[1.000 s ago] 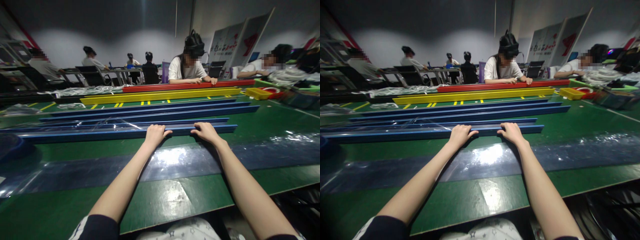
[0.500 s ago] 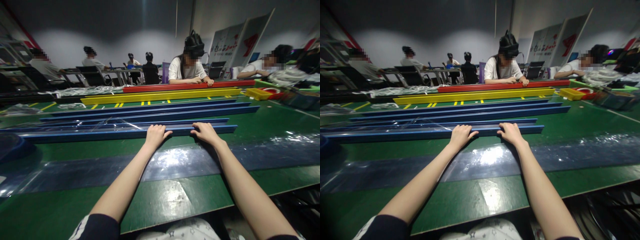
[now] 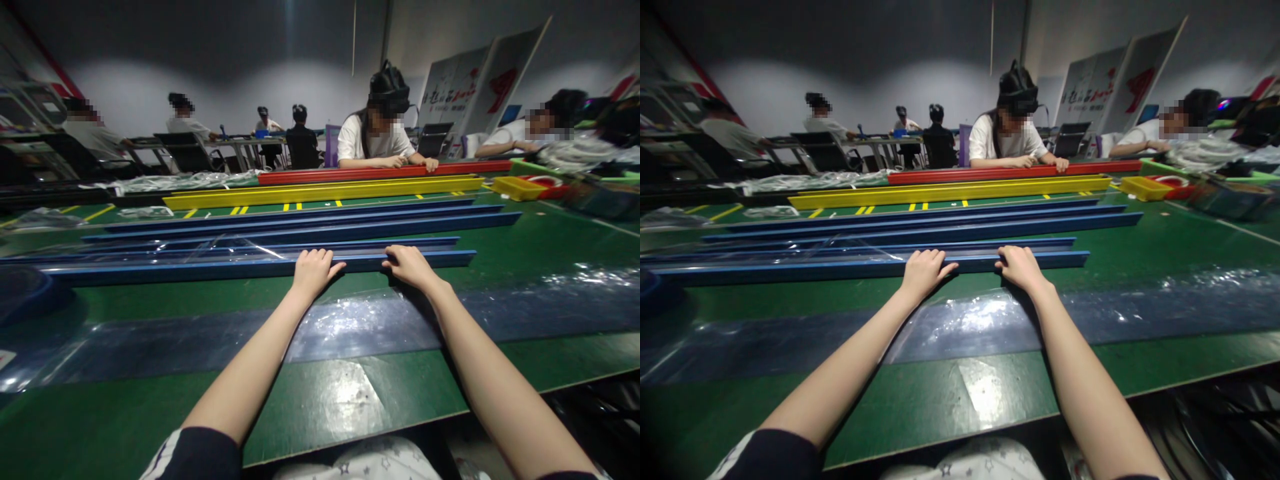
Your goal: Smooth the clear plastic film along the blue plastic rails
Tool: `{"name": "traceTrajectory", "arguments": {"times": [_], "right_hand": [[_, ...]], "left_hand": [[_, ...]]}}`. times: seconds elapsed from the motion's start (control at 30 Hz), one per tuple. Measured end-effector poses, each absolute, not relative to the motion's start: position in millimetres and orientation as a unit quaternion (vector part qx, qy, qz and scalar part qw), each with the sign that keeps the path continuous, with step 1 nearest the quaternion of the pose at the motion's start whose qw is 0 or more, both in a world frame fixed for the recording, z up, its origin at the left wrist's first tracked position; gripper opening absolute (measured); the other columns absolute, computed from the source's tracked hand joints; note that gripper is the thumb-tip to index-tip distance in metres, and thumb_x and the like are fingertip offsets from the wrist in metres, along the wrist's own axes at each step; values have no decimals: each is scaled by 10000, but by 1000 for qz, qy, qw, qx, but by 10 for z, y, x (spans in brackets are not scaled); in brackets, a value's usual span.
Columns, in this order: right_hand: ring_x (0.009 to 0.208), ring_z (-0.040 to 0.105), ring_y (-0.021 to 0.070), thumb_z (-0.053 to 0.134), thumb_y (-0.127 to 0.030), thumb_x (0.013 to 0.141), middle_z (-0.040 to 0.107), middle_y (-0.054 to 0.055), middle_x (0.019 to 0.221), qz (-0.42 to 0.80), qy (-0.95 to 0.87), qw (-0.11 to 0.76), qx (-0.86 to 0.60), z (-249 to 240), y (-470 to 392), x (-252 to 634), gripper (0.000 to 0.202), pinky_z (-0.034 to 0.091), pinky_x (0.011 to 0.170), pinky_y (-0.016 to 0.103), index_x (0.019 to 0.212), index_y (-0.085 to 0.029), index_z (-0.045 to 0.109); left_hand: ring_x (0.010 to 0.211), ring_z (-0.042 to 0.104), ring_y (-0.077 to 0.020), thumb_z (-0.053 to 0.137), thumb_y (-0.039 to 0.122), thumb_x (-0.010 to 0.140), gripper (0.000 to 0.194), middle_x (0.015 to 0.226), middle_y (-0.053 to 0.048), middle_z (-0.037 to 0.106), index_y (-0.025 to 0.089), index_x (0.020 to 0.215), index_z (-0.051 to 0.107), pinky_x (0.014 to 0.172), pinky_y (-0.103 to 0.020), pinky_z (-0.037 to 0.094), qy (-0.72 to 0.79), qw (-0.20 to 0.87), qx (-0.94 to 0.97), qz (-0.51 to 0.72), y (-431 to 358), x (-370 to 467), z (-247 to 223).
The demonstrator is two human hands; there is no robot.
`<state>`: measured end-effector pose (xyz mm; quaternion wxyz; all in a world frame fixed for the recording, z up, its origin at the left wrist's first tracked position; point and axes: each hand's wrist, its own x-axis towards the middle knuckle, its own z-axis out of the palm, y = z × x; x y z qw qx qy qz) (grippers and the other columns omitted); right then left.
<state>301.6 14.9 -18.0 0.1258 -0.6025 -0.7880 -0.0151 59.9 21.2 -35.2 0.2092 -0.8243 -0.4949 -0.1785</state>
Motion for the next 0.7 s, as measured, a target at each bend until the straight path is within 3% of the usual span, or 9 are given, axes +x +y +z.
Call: {"name": "traceTrajectory", "arguments": {"times": [0.3,0.5,0.7], "right_hand": [[963,557,227,476,-248,812,657,90,1035,-29,-789,119,-602,-161,108,2966,216,329,754,299,971,-185,609],[1024,501,229,462,-270,845,617,91,1081,-39,-814,183,-550,-249,87,2687,240,315,830,331,1046,-183,561],[953,508,230,437,-285,878,634,80,973,-55,-806,184,-560,-326,122,2532,191,300,769,336,964,-188,577]], "left_hand": [[824,555,-240,322,551,889,481,829,-107,649,162,862,603,712,-341,289,-498,218,-820,-181,197,609,-343],[835,544,-247,334,551,884,473,825,-112,643,164,855,606,728,-353,292,-501,220,-814,-195,191,611,-357],[822,546,-237,339,544,887,469,816,-104,642,163,851,609,726,-349,293,-500,219,-814,-199,203,609,-384]]}}
